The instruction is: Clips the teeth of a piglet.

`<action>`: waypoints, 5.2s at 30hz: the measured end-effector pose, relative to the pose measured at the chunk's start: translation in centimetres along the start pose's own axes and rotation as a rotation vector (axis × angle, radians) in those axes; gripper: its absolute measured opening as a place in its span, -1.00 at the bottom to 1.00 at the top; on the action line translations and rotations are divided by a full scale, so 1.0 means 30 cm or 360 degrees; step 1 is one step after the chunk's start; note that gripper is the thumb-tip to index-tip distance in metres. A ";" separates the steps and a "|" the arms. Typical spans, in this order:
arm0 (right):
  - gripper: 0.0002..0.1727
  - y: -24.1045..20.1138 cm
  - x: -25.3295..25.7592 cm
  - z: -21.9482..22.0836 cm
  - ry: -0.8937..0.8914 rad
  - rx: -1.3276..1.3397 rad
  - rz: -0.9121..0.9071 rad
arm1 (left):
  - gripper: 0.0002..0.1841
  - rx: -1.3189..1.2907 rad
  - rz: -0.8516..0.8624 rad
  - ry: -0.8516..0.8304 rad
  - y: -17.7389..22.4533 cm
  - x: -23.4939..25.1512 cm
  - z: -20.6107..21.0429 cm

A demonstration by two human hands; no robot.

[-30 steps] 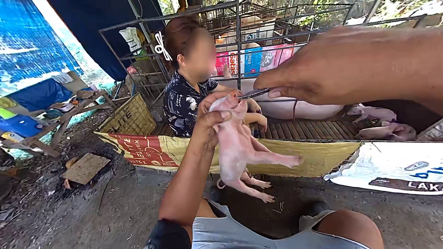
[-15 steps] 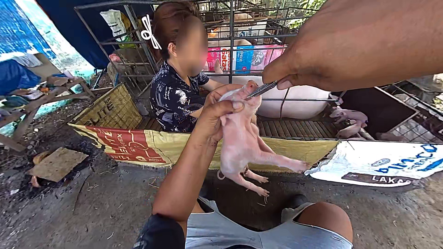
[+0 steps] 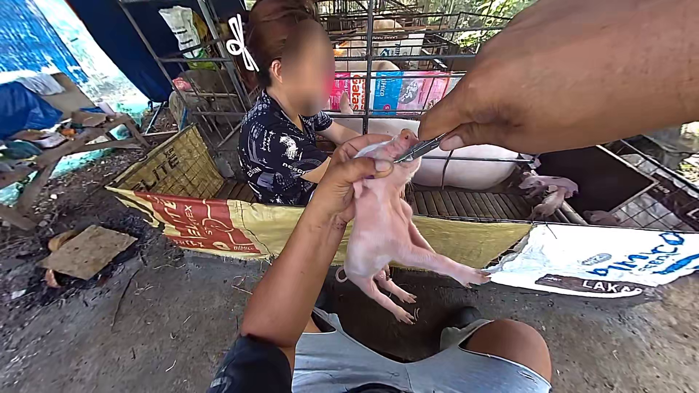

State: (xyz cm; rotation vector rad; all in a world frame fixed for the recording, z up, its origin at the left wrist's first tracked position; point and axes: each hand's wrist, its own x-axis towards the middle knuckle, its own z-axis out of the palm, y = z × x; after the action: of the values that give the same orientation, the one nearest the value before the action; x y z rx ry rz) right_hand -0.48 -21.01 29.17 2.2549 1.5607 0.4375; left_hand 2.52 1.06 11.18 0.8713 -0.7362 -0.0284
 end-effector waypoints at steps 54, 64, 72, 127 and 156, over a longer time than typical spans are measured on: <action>-0.86 0.037 -0.029 0.013 -0.0249 0.0389 -0.0001 | -0.68 -0.0001 -0.0071 -0.0100 -0.031 0.000 0.004; -0.65 0.063 -0.040 0.127 -0.0214 0.0292 0.0146 | -0.64 0.0063 -0.0130 -0.0021 -0.091 0.002 -0.015; -0.64 0.027 -0.038 0.200 -0.0423 0.0169 0.0414 | -0.69 0.0303 -0.0036 0.0095 -0.155 0.017 -0.046; -0.68 -0.520 -0.046 0.489 0.1265 0.3234 0.0392 | -0.68 0.0745 0.0844 0.0706 -0.133 -0.159 0.195; -0.68 -0.590 -0.022 0.410 0.1224 0.3443 0.0624 | -0.71 0.0321 0.0690 0.0628 -0.138 -0.212 0.188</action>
State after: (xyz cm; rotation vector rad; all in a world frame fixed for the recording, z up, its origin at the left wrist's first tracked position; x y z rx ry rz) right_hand -9.81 -17.35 10.08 4.2519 2.3573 -1.1710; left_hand -4.57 -3.57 6.95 0.8579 -0.5467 0.5967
